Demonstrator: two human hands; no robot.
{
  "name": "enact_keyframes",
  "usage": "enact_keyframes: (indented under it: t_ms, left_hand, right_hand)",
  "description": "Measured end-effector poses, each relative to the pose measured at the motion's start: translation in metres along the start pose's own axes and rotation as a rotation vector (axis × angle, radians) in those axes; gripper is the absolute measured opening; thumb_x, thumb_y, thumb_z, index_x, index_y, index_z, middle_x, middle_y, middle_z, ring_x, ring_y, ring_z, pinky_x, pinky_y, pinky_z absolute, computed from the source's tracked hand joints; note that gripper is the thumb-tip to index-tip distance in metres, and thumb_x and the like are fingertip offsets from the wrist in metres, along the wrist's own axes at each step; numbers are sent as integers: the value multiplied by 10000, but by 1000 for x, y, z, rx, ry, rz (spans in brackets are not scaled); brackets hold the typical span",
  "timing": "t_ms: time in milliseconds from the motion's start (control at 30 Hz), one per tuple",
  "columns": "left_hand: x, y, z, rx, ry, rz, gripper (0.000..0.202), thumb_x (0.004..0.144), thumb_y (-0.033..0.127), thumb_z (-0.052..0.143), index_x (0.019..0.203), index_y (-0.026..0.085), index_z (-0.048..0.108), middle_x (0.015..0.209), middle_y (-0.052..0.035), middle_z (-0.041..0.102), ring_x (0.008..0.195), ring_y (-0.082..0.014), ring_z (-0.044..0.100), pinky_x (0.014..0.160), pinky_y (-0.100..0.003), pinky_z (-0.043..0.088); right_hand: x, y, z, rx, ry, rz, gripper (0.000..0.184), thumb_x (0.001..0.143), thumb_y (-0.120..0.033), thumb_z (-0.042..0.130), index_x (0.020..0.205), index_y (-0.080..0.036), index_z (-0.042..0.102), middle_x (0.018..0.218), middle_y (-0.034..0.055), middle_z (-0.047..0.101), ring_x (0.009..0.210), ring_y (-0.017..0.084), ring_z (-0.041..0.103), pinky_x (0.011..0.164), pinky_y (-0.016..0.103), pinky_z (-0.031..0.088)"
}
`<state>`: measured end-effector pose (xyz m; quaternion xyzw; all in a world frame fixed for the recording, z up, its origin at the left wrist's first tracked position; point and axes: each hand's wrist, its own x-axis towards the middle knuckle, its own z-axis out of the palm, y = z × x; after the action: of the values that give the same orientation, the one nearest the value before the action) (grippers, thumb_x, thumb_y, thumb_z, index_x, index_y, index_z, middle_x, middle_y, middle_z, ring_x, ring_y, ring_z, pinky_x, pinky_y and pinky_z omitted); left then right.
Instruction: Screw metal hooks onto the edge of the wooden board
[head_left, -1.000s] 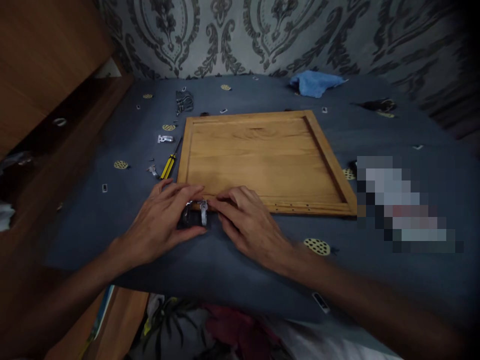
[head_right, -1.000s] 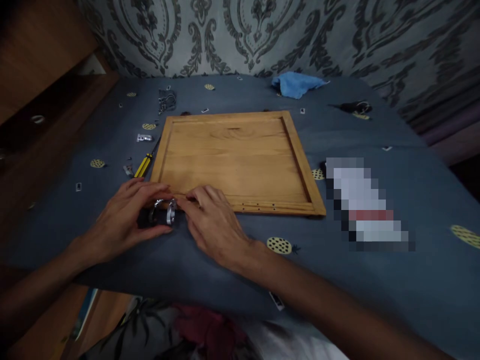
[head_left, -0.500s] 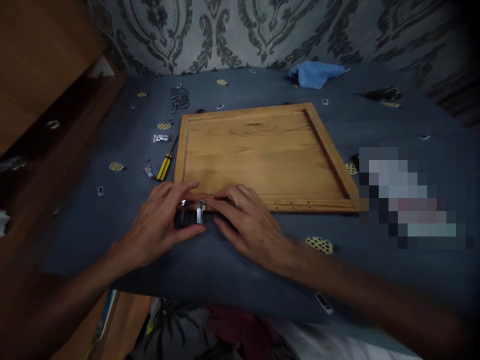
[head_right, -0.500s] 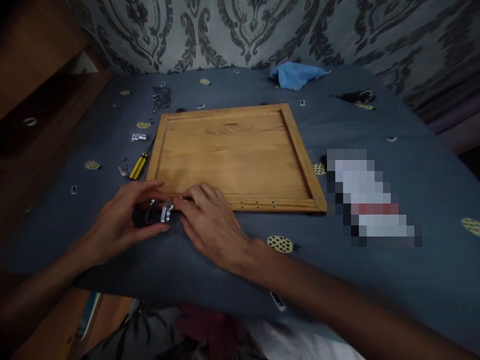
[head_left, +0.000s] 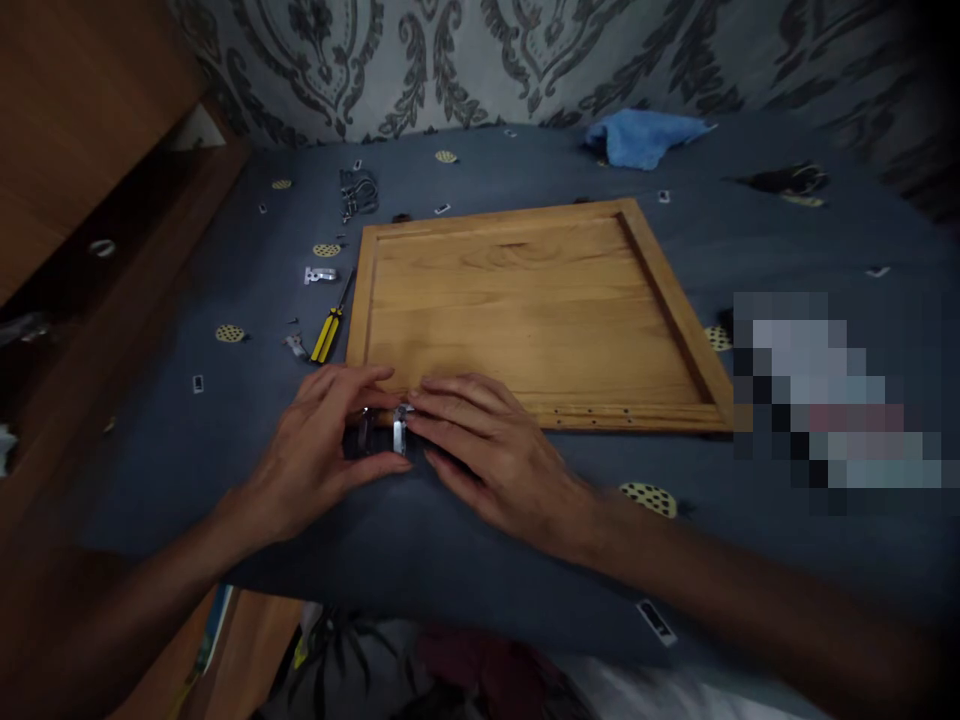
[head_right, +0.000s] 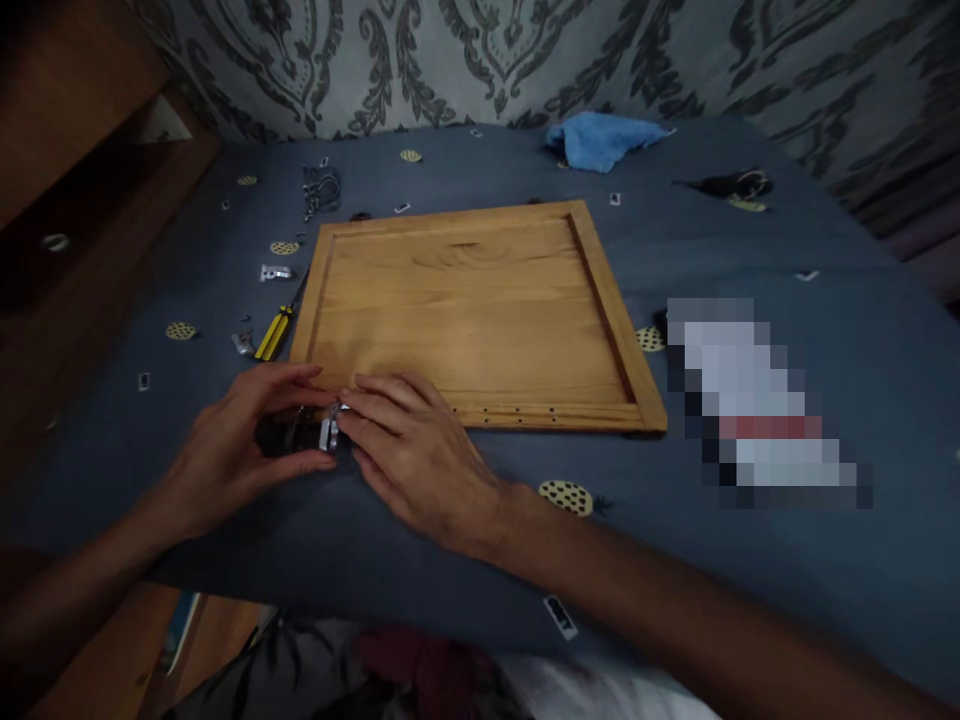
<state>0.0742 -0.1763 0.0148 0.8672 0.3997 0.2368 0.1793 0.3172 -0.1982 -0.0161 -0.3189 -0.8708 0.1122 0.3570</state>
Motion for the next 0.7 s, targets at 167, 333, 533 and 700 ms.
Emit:
enact_keyframes:
  t_ms: [167, 333, 533, 700]
  left_hand:
    - [0, 1, -1, -2, -3, -6, 717, 858, 551, 812, 1452, 314, 486, 1137, -53, 784, 1211, -312, 668, 1055, -495, 522]
    - [-1, 2, -3, 30, -3, 6, 640, 895, 598, 746, 1410, 296, 515, 1158, -75, 757, 1177, -312, 656, 998, -476, 544]
    - [12, 7, -15, -29, -41, 9, 336, 967, 460, 711, 1250, 284, 666, 1124, -55, 758, 1079, -274, 679, 912, -408, 553]
    - [34, 14, -26, -10, -120, 80, 137, 1039, 295, 600, 997, 243, 720, 891, -12, 751, 857, -208, 667, 779, -346, 498]
  right_hand:
    - [1, -1, 0, -51, -32, -24, 268, 1025, -143, 537, 1221, -124, 719, 1320, 138, 747, 1305, 296, 634, 1129, 551, 500]
    - [2, -1, 1, -144, -57, -54, 288, 1060, -149, 472, 1191, -174, 728, 1289, 114, 761, 1242, 262, 651, 1084, 517, 517]
    - [3, 1, 3, -184, -37, -77, 285, 1059, -131, 468, 1169, -157, 730, 1255, 116, 768, 1181, 258, 660, 1065, 501, 514]
    - [2, 1, 3, -170, -57, -67, 266, 1046, -135, 508, 1184, -185, 729, 1286, 106, 759, 1199, 261, 651, 1075, 516, 490]
